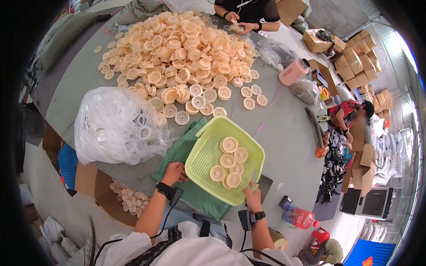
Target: Assembling plastic parts by manually inserting white sealing rings into circular beige bases.
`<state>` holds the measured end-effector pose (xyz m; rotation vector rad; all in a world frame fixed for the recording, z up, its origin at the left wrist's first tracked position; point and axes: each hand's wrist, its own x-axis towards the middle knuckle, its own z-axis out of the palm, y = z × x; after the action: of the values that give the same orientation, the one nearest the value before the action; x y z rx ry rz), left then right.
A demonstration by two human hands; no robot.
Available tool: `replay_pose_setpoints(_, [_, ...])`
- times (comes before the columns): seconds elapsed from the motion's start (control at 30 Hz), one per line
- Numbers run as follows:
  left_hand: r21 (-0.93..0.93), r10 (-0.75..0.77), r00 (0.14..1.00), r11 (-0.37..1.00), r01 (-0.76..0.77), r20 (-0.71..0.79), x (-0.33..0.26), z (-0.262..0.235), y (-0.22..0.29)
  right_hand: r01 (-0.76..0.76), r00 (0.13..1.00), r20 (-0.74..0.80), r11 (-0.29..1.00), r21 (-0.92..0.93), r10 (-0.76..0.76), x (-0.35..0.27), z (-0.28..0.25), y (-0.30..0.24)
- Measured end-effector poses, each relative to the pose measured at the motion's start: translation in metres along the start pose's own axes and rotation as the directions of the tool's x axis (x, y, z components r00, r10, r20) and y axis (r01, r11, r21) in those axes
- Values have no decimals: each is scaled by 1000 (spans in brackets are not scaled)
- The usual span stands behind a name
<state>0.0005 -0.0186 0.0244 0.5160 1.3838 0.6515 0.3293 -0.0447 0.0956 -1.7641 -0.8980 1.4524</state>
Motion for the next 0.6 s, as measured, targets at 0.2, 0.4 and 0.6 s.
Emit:
replay_pose_setpoints(0.2, [-120,170,985,978,-169,4,-12,-6,-10,100,995,16,995,-3,-100,-10,11,0])
replay_pose_setpoints(0.4, [-75,429,903,901,-427,17,-28,-6,-24,206,978,-16,977,-59,-207,-12,17,9])
replay_pose_setpoints(0.6, [-83,659,752,750,-656,4,-29,-7,-46,345,937,-18,931,-122,-349,-10,13,27])
